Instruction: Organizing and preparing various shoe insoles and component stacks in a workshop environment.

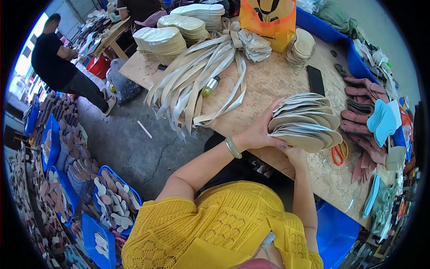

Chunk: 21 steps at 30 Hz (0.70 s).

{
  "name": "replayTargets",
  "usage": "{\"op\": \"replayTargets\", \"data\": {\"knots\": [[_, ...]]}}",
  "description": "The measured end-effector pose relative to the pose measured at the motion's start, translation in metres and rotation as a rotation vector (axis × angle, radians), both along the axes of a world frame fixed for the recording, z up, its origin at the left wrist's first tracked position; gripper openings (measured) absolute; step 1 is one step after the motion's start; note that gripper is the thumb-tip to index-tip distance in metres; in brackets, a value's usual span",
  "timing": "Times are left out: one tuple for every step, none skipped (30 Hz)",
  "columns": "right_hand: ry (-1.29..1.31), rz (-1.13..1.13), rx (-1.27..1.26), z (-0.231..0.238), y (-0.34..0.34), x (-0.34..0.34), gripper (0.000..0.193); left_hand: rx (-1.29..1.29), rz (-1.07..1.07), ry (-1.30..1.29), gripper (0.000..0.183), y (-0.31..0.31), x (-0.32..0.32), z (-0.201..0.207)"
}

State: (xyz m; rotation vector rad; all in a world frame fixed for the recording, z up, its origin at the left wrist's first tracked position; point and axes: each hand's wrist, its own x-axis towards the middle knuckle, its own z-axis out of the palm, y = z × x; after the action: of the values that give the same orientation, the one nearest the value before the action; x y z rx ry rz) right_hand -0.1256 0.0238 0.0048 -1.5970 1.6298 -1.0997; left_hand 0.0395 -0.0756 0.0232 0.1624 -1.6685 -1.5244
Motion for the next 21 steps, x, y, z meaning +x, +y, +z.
{"op": "replayTargets", "data": {"knots": [[0.001,0.005,-0.002,0.0,-0.002,0.001,0.041,-0.002,0.005,0.001,0.117,0.001,0.0,0.001],[0.063,0.008,-0.036,-0.002,-0.004,0.0,0.041,0.065,-0.006,-0.013,0.115,0.002,0.001,0.003],[0.126,0.01,-0.074,-0.002,-0.006,-0.001,0.042,0.129,-0.019,-0.026,0.113,0.003,0.001,0.007],[0.127,0.014,-0.08,-0.001,-0.007,-0.002,0.042,0.124,-0.015,-0.025,0.113,0.004,0.002,0.011],[0.063,-0.015,-0.06,0.0,-0.007,-0.003,0.041,0.111,-0.001,-0.028,0.11,0.006,0.002,0.016],[0.0,-0.042,-0.039,0.003,-0.007,0.0,0.04,0.098,0.016,-0.03,0.106,0.007,0.003,0.02],[0.001,-0.037,-0.042,0.008,-0.006,0.003,0.04,0.095,0.02,-0.028,0.106,0.008,0.003,0.021],[-0.099,-0.043,-0.043,0.015,-0.004,0.007,0.046,0.127,0.04,-0.003,0.101,0.009,0.002,0.021],[-0.199,-0.05,-0.042,0.02,-0.001,0.009,0.052,0.161,0.058,0.023,0.096,0.012,0.001,0.021],[-0.197,-0.048,-0.041,0.018,0.001,0.009,0.052,0.162,0.06,0.026,0.096,0.013,0.002,0.022],[-0.291,-0.042,-0.105,0.013,0.002,0.007,0.061,0.272,0.018,0.086,0.089,0.015,0.003,0.023],[-0.387,-0.04,-0.17,0.014,0.002,0.008,0.071,0.382,-0.029,0.144,0.083,0.016,0.003,0.024],[-0.386,-0.041,-0.17,0.016,0.002,0.009,0.071,0.381,-0.03,0.144,0.083,0.016,0.004,0.025],[-0.423,-0.034,-0.17,0.021,0.002,0.011,0.079,0.459,-0.062,0.18,0.076,0.017,0.006,0.026],[-0.461,-0.027,-0.17,0.025,0.002,0.015,0.088,0.537,-0.095,0.216,0.069,0.018,0.006,0.026],[-0.461,-0.027,-0.17,0.027,0.0,0.019,0.088,0.537,-0.094,0.216,0.069,0.018,0.007,0.026],[-0.475,-0.023,-0.166,0.029,-0.002,0.024,0.09,0.564,-0.082,0.241,0.063,0.018,0.007,0.025],[-0.488,-0.021,-0.164,0.031,-0.003,0.027,0.092,0.589,-0.072,0.268,0.057,0.017,0.007,0.025],[-0.485,-0.02,-0.165,0.031,-0.003,0.03,0.092,0.588,-0.073,0.27,0.057,0.017,0.007,0.024],[-0.484,-0.032,-0.173,0.03,-0.003,0.033,0.092,0.593,-0.065,0.266,0.056,0.017,0.009,0.023],[-0.484,-0.044,-0.181,0.029,-0.002,0.034,0.092,0.598,-0.057,0.261,0.055,0.018,0.011,0.022]]}}
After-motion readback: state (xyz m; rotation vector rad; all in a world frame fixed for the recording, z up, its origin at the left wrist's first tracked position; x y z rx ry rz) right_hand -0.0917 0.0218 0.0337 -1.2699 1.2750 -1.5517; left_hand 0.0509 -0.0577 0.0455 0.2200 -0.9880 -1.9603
